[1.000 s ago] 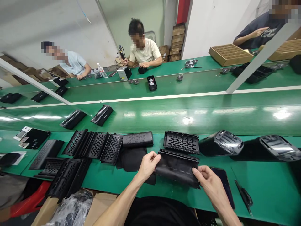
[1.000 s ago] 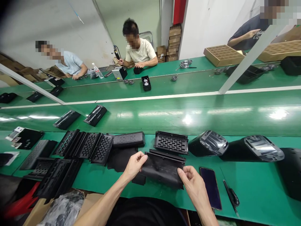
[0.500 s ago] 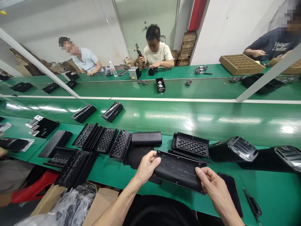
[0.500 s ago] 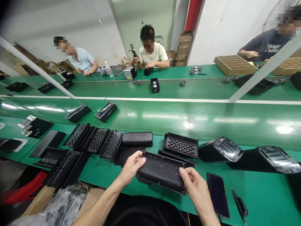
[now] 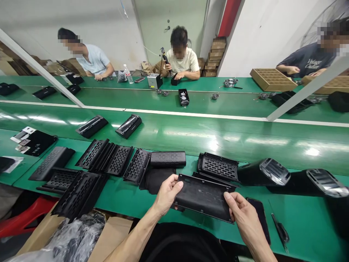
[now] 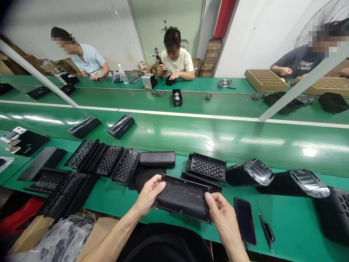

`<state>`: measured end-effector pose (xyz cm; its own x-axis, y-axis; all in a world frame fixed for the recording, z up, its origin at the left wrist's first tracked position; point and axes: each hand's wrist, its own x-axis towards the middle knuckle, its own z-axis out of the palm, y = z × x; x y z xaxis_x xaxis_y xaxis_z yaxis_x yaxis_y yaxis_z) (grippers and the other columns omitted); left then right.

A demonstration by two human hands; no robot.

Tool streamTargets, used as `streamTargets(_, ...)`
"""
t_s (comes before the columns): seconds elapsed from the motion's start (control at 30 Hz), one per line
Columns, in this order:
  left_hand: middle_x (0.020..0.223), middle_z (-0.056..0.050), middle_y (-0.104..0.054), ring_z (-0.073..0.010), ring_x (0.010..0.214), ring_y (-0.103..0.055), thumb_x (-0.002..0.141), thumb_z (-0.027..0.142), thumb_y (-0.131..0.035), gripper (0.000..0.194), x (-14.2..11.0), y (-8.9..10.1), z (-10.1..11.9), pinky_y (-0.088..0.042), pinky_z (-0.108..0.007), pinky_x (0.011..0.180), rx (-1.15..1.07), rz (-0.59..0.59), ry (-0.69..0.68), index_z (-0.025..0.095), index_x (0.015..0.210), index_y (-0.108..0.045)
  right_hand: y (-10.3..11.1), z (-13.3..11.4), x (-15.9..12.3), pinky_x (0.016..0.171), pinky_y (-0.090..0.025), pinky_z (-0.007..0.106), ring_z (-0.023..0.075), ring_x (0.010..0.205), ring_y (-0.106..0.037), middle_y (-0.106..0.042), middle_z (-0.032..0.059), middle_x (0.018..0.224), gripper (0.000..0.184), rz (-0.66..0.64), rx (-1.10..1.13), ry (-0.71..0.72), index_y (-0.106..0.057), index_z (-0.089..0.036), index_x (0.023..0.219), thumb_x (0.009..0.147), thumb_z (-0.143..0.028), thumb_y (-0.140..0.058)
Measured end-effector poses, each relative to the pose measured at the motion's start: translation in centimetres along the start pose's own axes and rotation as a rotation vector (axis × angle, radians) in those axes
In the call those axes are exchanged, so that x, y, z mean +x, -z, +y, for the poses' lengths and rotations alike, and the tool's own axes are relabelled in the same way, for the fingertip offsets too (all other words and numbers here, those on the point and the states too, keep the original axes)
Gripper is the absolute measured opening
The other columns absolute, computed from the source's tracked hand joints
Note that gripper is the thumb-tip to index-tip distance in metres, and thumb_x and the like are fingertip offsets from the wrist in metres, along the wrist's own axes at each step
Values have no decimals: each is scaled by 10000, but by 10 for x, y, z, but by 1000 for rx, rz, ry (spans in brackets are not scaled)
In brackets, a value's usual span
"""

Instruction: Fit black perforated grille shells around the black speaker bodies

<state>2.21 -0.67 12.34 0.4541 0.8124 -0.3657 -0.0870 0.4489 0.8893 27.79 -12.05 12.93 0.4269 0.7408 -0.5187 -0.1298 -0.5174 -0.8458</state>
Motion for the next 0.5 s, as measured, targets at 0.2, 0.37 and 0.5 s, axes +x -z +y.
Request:
streamTargets(0.2, 848, 12, -623, -86, 467, -553, 907, 585, -711, 472, -3, 2, 3, -463, -199, 369, -68, -67, 9, 188, 1139, -601, 4, -3, -5, 507, -345, 245, 119, 584, -406, -573, -25, 737, 494, -61, 94, 13, -642, -225, 1002, 822, -657, -802)
streamTargets(0.37, 961, -49, -692, -156, 831, -662, 917, 486, -748, 395, -5, 2, 5, -564, -253, 773, -58, -77, -93, 164, 1119, -643, 6, -5, -8, 462, -366, 241, 126, 566, -465, -633, -10, 787, 518, -37, 147, -10, -646, -240, 1045, 794, -658, -822)
streamTargets(0.5, 1028, -68, -713, -178, 948, -660, 941, 410, -739, 331, -5, 1, 4, -531, -289, 893, -74, -98, -120, 164, 1144, -650, 7, -6, -9, 443, -380, 244, 133, 569, -491, -643, -5, 804, 502, -35, 150, -21, -656, -246, 1056, 805, -651, -814)
